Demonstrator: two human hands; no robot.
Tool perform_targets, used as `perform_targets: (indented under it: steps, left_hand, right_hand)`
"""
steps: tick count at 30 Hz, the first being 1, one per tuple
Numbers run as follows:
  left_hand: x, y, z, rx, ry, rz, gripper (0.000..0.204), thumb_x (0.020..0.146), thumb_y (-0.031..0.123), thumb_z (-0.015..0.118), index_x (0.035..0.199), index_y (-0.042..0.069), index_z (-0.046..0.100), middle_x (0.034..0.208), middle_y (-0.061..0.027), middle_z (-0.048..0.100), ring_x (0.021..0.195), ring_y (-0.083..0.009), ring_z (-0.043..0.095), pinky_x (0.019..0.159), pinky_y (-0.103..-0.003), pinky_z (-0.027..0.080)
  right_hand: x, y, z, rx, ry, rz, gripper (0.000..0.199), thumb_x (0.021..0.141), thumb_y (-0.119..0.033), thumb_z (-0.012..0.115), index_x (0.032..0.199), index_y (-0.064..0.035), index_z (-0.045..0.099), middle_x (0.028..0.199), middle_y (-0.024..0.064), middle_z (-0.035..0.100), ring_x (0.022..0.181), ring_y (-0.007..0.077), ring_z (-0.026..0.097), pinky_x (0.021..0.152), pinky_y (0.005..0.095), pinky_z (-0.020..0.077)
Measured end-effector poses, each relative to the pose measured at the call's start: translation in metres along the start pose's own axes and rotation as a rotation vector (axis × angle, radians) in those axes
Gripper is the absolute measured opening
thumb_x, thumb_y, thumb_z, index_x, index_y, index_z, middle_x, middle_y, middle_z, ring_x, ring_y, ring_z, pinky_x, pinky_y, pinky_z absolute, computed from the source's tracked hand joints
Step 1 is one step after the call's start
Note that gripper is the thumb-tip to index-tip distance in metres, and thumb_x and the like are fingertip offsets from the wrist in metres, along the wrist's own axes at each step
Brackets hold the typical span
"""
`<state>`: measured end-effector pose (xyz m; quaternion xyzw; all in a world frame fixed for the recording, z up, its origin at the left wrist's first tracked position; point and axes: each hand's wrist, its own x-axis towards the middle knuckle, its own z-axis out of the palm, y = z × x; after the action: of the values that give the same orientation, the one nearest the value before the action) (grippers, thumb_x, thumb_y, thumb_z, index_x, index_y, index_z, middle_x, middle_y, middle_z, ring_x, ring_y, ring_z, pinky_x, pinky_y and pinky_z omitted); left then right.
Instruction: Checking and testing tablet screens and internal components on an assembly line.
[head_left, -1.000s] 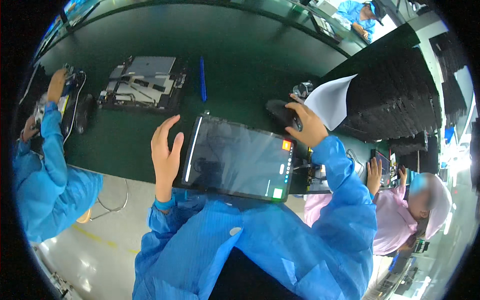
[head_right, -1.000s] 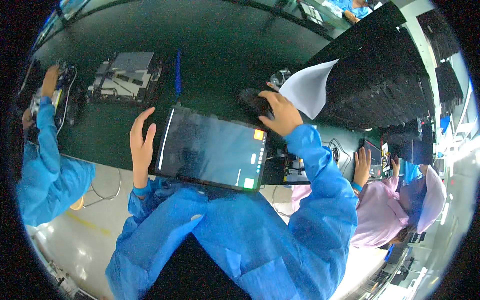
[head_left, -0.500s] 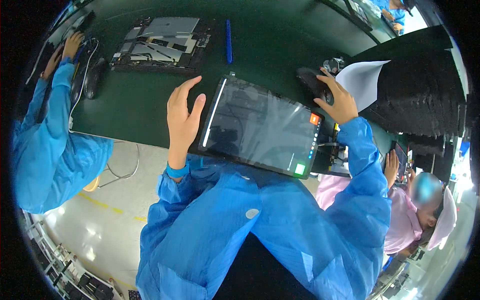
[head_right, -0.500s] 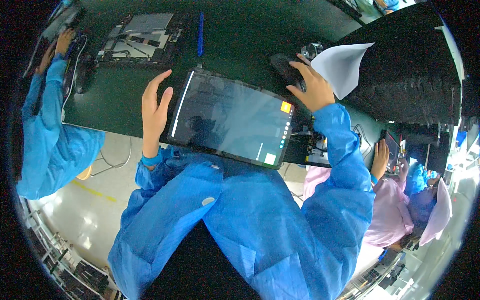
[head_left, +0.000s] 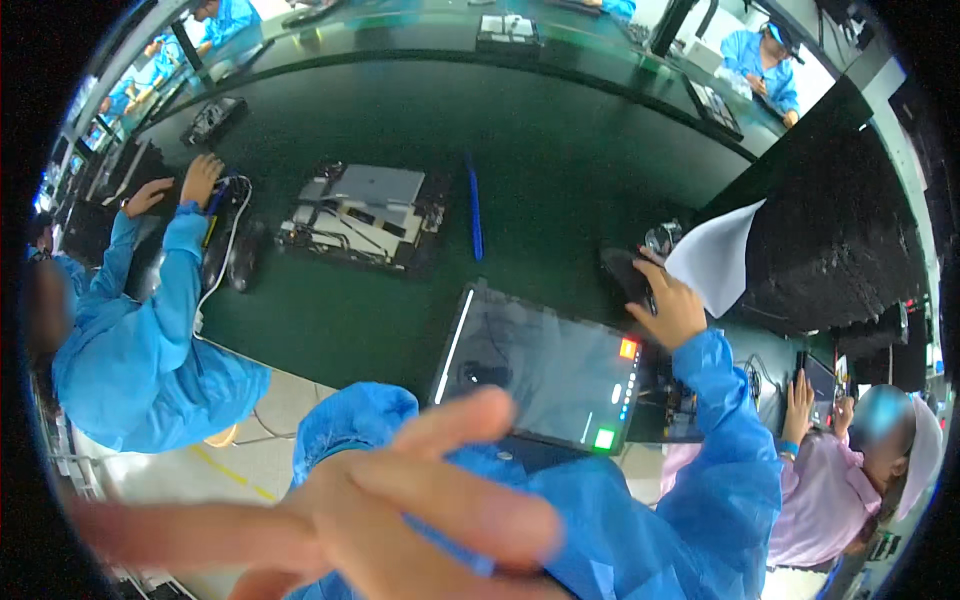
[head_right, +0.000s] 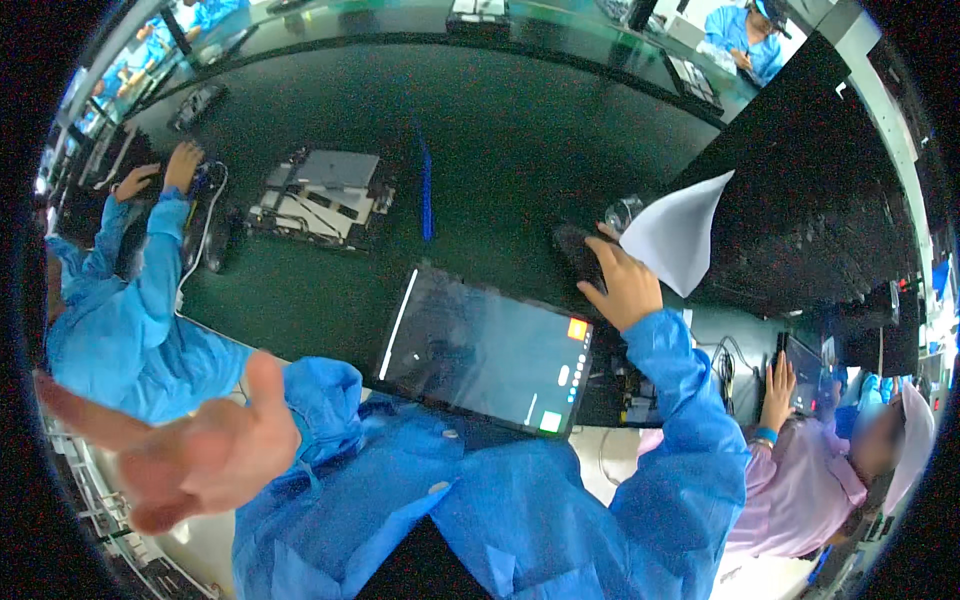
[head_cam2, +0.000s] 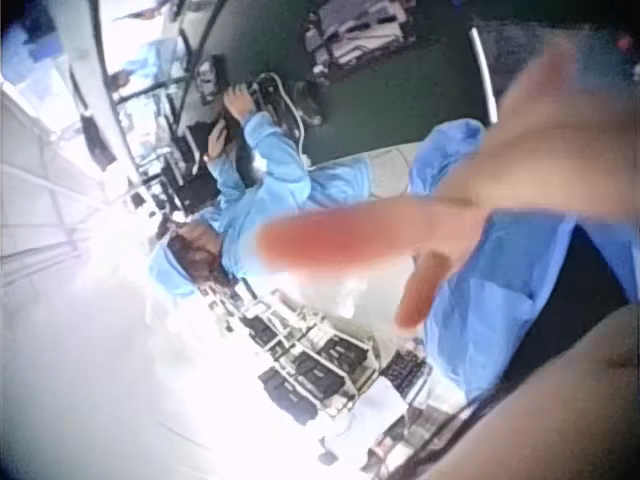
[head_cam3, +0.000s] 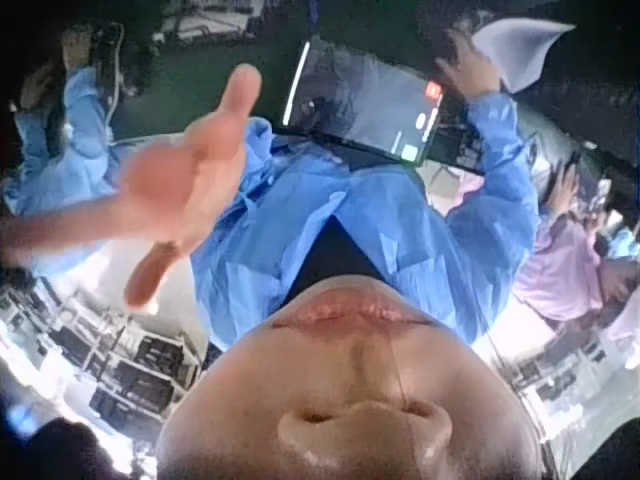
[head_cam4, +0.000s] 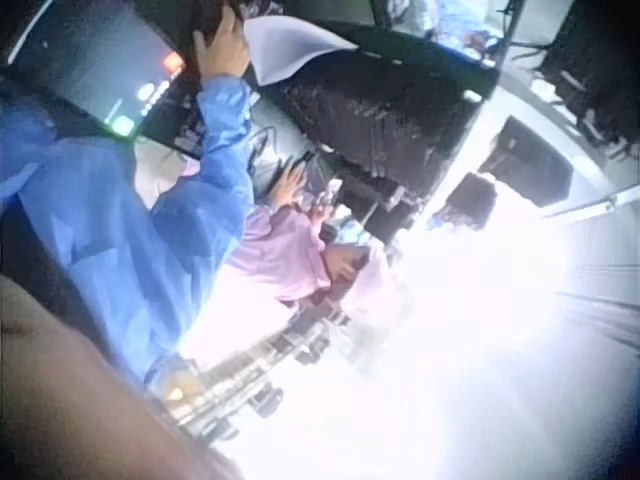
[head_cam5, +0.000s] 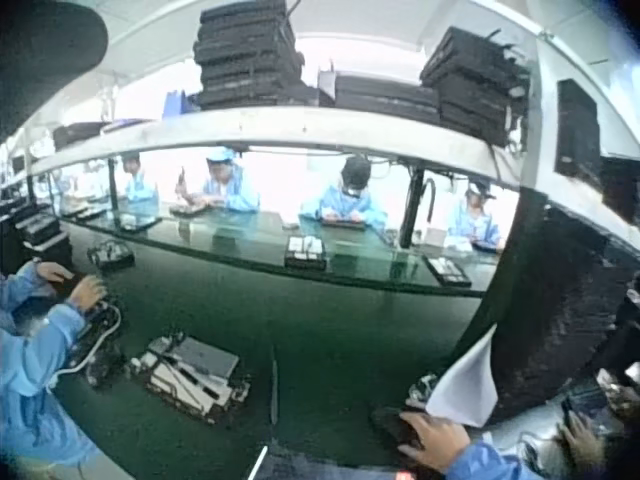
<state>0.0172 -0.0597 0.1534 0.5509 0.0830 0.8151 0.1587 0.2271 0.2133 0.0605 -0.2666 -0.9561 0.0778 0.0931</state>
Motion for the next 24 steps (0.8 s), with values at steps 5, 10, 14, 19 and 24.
perform_targets:
  steps: [5, 10, 14, 19, 24]
  left_hand:
    - [-0.022, 0.059, -0.015, -0.018, -0.074, 0.062, 0.079, 0.083, 0.055, 0.047, 0.137, 0.005, 0.021, 0.114, -0.0255, 0.053, 0.107, -0.0338, 0.051, 0.096, -0.050, 0.024]
    - [-0.034, 0.095, -0.013, -0.055, -0.168, 0.081, 0.070, 0.083, 0.049, 0.051, 0.133, 0.004, 0.029, 0.113, -0.0206, 0.055, 0.103, -0.0283, 0.052, 0.091, -0.045, 0.029]
    - [-0.035, 0.096, 0.001, -0.072, -0.225, 0.106, 0.064, 0.083, 0.044, 0.053, 0.129, 0.004, 0.035, 0.112, -0.0168, 0.056, 0.099, -0.0238, 0.053, 0.086, -0.041, 0.033]
    - [-0.007, 0.053, 0.007, -0.122, -0.168, 0.086, 0.055, 0.083, 0.037, 0.057, 0.125, 0.004, 0.043, 0.111, -0.0119, 0.058, 0.095, -0.0183, 0.054, 0.080, -0.036, 0.038]
    - [0.018, -0.003, 0.025, -0.184, -0.029, 0.016, 0.047, 0.084, 0.031, 0.060, 0.121, 0.004, 0.050, 0.110, -0.0070, 0.059, 0.090, -0.0127, 0.055, 0.074, -0.031, 0.043]
  right_hand:
    - [-0.007, -0.002, 0.001, 0.032, 0.013, 0.013, 0.058, 0.072, -0.022, 0.070, 0.123, -0.0107, 0.044, 0.115, 0.0147, 0.056, 0.094, 0.0360, 0.058, 0.080, 0.0419, 0.0483]
    - [-0.010, 0.010, -0.002, 0.067, 0.013, 0.063, 0.059, 0.072, -0.016, 0.068, 0.126, -0.0092, 0.044, 0.118, 0.0157, 0.054, 0.101, 0.0372, 0.055, 0.086, 0.0419, 0.0454]
    - [-0.023, 0.014, -0.007, 0.059, 0.014, 0.058, 0.056, 0.073, -0.014, 0.067, 0.125, -0.0096, 0.047, 0.119, 0.0150, 0.055, 0.102, 0.0350, 0.056, 0.087, 0.0402, 0.0455]
    - [-0.038, -0.007, -0.034, 0.111, 0.171, -0.033, 0.023, 0.075, -0.013, 0.066, 0.097, -0.0067, 0.062, 0.092, 0.0110, 0.064, 0.085, 0.0308, 0.061, 0.074, 0.0379, 0.0491]
    - [-0.070, -0.038, -0.074, 0.106, 0.332, -0.134, 0.017, 0.072, -0.005, 0.067, 0.089, -0.0058, 0.065, 0.085, 0.0088, 0.065, 0.078, 0.0272, 0.062, 0.069, 0.0346, 0.0484]
